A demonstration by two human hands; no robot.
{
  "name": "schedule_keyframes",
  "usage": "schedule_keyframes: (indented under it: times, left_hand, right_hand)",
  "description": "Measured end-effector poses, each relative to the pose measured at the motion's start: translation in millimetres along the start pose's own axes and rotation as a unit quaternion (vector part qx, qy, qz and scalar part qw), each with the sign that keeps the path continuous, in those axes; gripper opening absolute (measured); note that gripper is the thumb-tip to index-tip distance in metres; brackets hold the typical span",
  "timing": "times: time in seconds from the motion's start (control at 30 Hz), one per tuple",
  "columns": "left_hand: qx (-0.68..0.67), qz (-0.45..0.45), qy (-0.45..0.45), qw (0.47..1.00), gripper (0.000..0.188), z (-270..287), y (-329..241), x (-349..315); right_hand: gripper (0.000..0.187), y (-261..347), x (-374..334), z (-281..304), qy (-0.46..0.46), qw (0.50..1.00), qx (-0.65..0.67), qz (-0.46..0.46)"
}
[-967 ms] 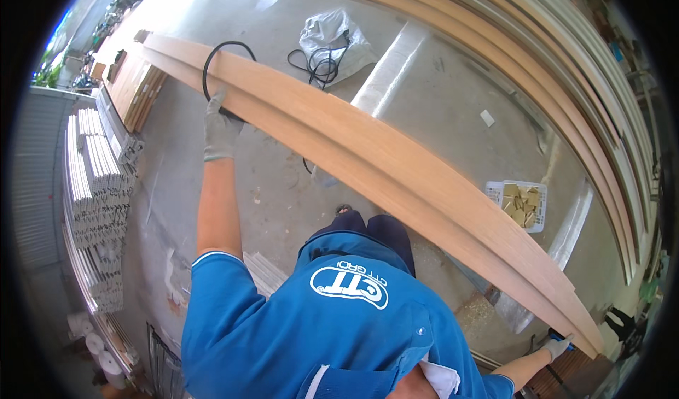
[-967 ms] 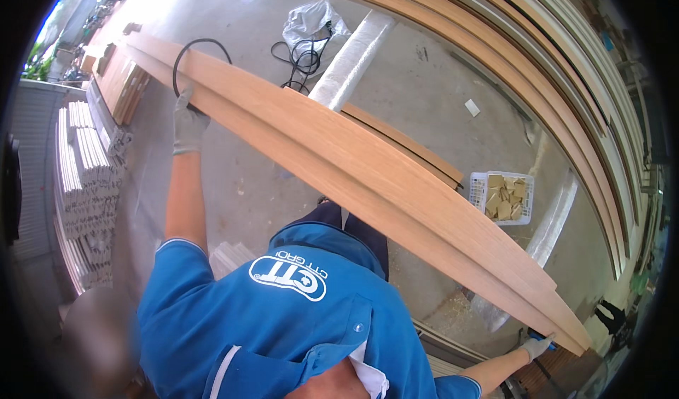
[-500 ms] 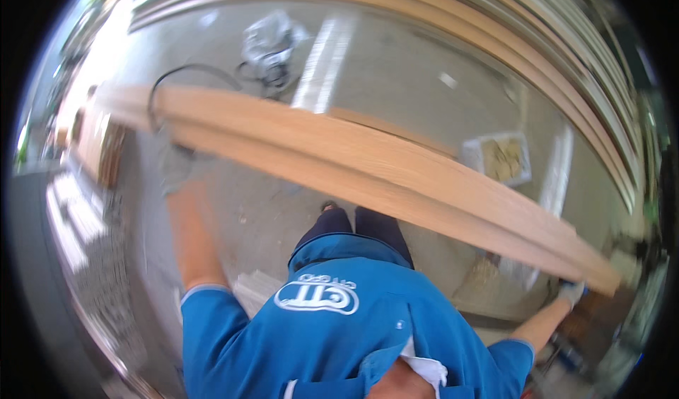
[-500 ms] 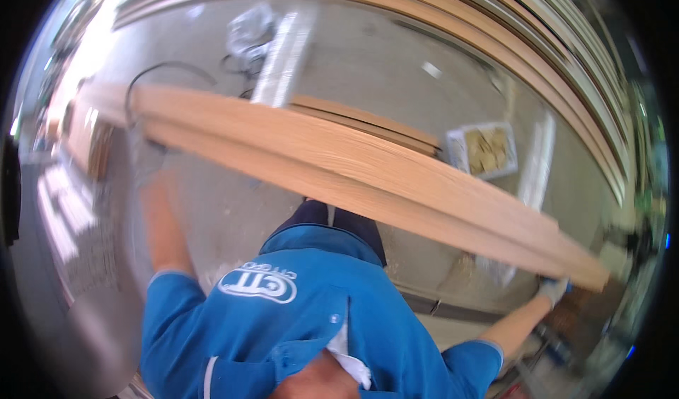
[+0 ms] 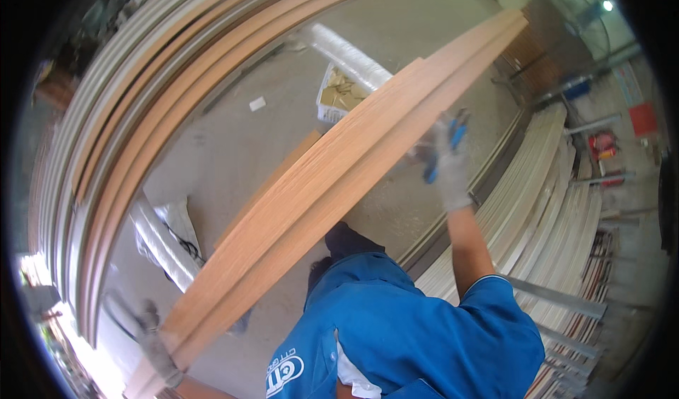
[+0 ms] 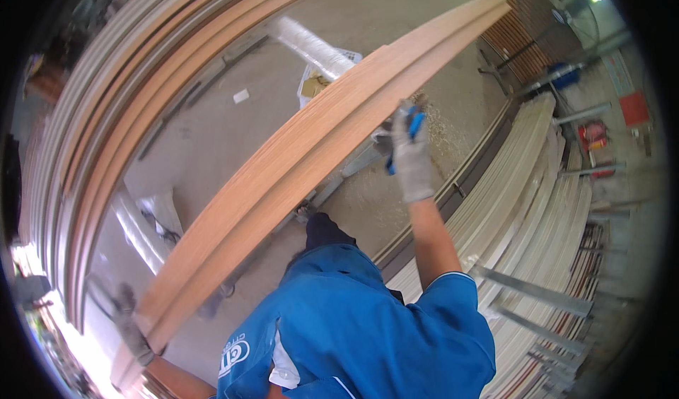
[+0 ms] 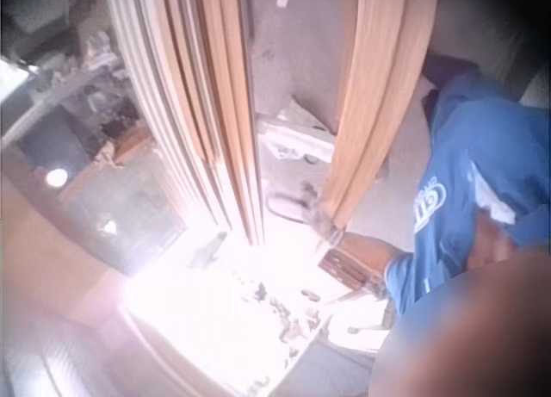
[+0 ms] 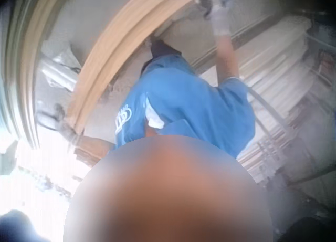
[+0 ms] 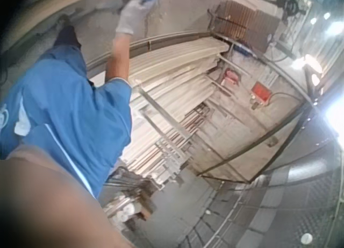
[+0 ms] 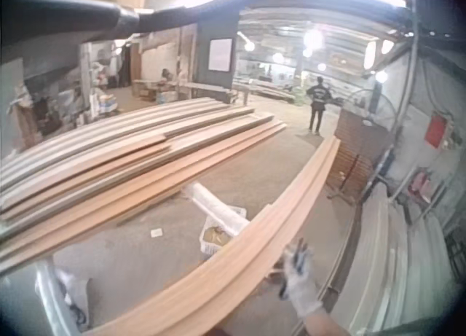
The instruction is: The person inserts a black rubber seal into a groove on a wooden plank using a blue plastic tool. They repeatedly tap the tool to push the seal along the groove, then flip the plank to work on the opposite side.
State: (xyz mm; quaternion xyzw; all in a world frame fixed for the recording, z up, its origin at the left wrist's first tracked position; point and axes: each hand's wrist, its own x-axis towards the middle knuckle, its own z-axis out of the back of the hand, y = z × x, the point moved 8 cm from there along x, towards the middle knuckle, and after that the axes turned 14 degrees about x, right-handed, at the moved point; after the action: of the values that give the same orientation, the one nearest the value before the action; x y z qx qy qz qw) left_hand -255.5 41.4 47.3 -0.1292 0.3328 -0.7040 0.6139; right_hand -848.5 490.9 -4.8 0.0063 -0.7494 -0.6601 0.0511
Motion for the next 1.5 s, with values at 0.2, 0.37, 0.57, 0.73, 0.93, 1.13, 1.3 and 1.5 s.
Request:
schedule_keyframes:
  times: [0.2,0.37,0.57,0.73,0.93,1.13,1.3,1.5]
  left_hand:
    - [0.180,-0.169,0.074,0.966,0.047,-67.3,-57.1,-4.6]
    - [0.242,-0.187,0.065,0.950,0.051,-60.4,-37.0,5.8]
    - [0.273,-0.190,0.077,0.940,0.051,-62.5,-46.0,-2.8]
    - [0.193,-0.207,0.056,0.957,0.048,-59.4,-26.3,-8.4]
    - [-0.260,-0.360,-0.097,0.891,0.048,80.1,-33.3,-28.8]
    - [0.006,-0.280,0.100,0.955,0.058,-10.3,-183.3,25.1]
    - [-0.112,-0.333,0.573,0.740,0.065,-283.5,-302.1,-4.6]
    - [0.017,-0.357,0.560,0.748,0.067,-339.6,-333.6,-26.1]
  right_hand:
    - [0.059,-14.6,-27.8,-38.4,-0.022,0.996,-0.081,0.009]
    - [0.058,-7.5,-13.8,-43.9,0.030,0.991,-0.096,0.084]
    - [0.061,-16.1,-3.3,-27.1,0.093,0.983,-0.159,0.021]
    - [0.066,-9.0,6.5,-22.3,0.178,0.963,-0.136,0.147]
    - [0.078,-29.5,14.1,-0.7,0.050,0.996,-0.024,0.069]
    - [0.095,-46.4,23.8,8.8,0.064,0.995,0.070,0.007]
    - [0.100,-49.8,26.8,13.1,0.087,0.995,0.039,-0.028]
    - [0.095,-53.3,19.7,6.3,0.045,0.997,0.049,-0.040]
